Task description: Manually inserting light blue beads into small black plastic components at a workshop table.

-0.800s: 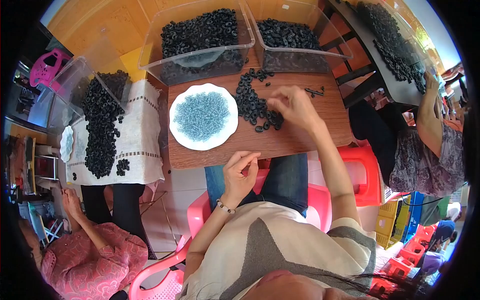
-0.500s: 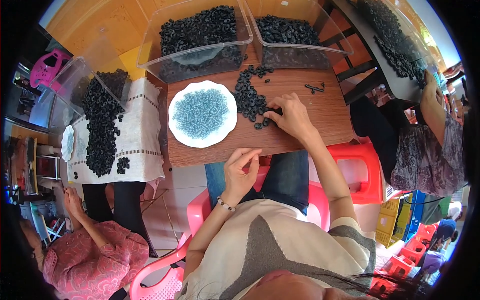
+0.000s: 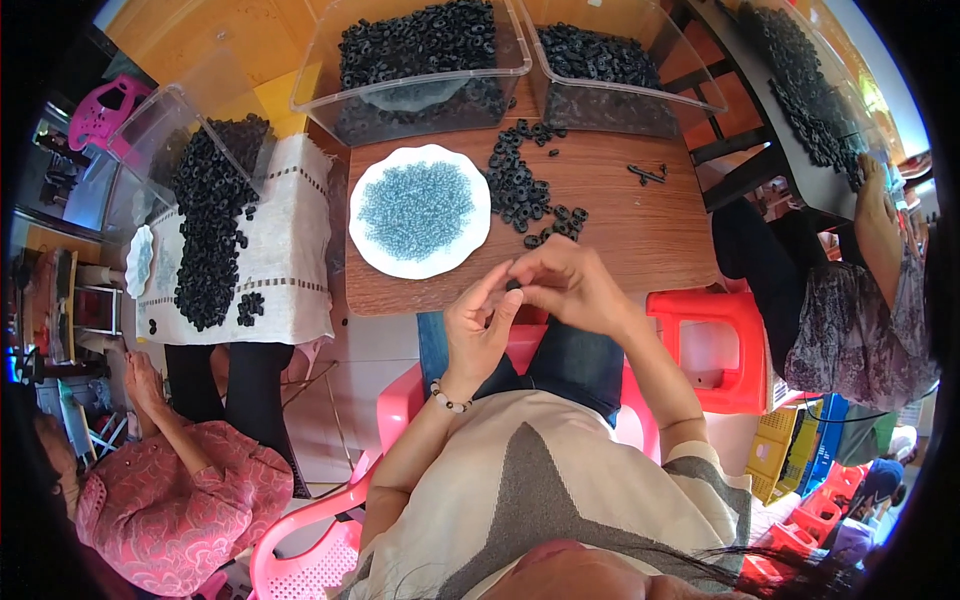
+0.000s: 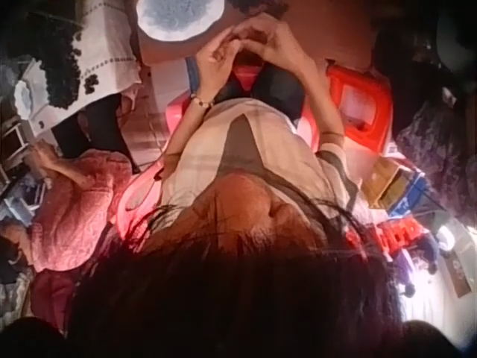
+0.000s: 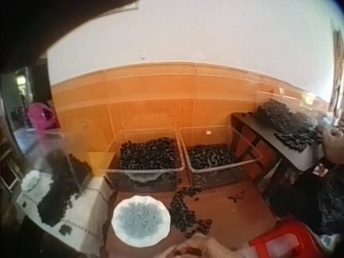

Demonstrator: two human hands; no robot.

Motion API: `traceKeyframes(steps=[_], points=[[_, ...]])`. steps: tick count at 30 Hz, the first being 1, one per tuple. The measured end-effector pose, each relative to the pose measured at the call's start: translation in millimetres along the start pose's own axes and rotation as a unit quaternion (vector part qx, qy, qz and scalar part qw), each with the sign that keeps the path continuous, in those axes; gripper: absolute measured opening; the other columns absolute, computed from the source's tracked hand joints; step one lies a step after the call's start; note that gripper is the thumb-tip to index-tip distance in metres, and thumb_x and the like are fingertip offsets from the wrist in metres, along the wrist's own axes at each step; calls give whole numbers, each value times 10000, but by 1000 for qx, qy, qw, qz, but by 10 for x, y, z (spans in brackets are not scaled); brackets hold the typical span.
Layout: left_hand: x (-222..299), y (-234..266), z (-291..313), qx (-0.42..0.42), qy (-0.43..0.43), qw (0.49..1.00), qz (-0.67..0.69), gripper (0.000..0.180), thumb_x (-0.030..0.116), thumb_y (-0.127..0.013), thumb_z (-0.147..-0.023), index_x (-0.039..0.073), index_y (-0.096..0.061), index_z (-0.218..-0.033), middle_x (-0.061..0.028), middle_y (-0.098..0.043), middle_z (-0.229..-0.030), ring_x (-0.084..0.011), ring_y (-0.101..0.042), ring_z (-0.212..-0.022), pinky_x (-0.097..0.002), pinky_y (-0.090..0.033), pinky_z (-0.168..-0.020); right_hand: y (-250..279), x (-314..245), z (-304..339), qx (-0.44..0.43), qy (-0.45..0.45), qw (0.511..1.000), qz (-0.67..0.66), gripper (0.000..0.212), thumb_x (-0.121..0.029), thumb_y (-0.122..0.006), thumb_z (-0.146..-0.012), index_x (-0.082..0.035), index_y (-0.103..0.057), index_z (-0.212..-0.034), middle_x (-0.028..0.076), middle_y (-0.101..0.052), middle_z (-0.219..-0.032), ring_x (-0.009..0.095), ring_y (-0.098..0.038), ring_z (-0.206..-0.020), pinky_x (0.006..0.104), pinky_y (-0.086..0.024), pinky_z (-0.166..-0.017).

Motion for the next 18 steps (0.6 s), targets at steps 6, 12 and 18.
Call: traceKeyframes(steps=[6, 12, 18], points=[[23, 165, 53, -24, 51, 998, -23, 285, 105, -637, -1059, -56, -689, -1288, -88, -752, -1024, -129, -726, -860, -266, -609, -765, -152, -375, -88, -59, 111, 973, 194, 228, -112, -801, -834, -80, -754, -1055, 95, -707, -879, 324, -634, -920, 429, -528, -820], [-63, 407, 87, 38, 131, 990, 41, 306, 232, -587, -1098, -30, -689, -1219, -108, -748, -952, -143, -736, -769, -256, -597, -679, -124, -214, -622, 30, 153, 965, 209, 138, -107, -785, -863, -61, -768, -992, 95, -726, -911, 305, -632, -884, 399, -502, -840], [-100, 384, 149, 21, 157, 987, 26, 302, 276, -596, -1094, 11, -695, -1198, -75, -719, -835, -113, -694, -683, -234, -543, -609, -249, 116, -969, 44, 111, 942, 314, 163, -79, -824, -795, -79, -804, -957, 87, -690, -999, 334, -565, -1026, 427, -510, -873]])
Point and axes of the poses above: each hand's wrist, its own z-axis away from the middle knuckle, its own y-axis out of the back of the hand, x = y × z, the point moved 7 cm from there along -z, towards the middle knuckle
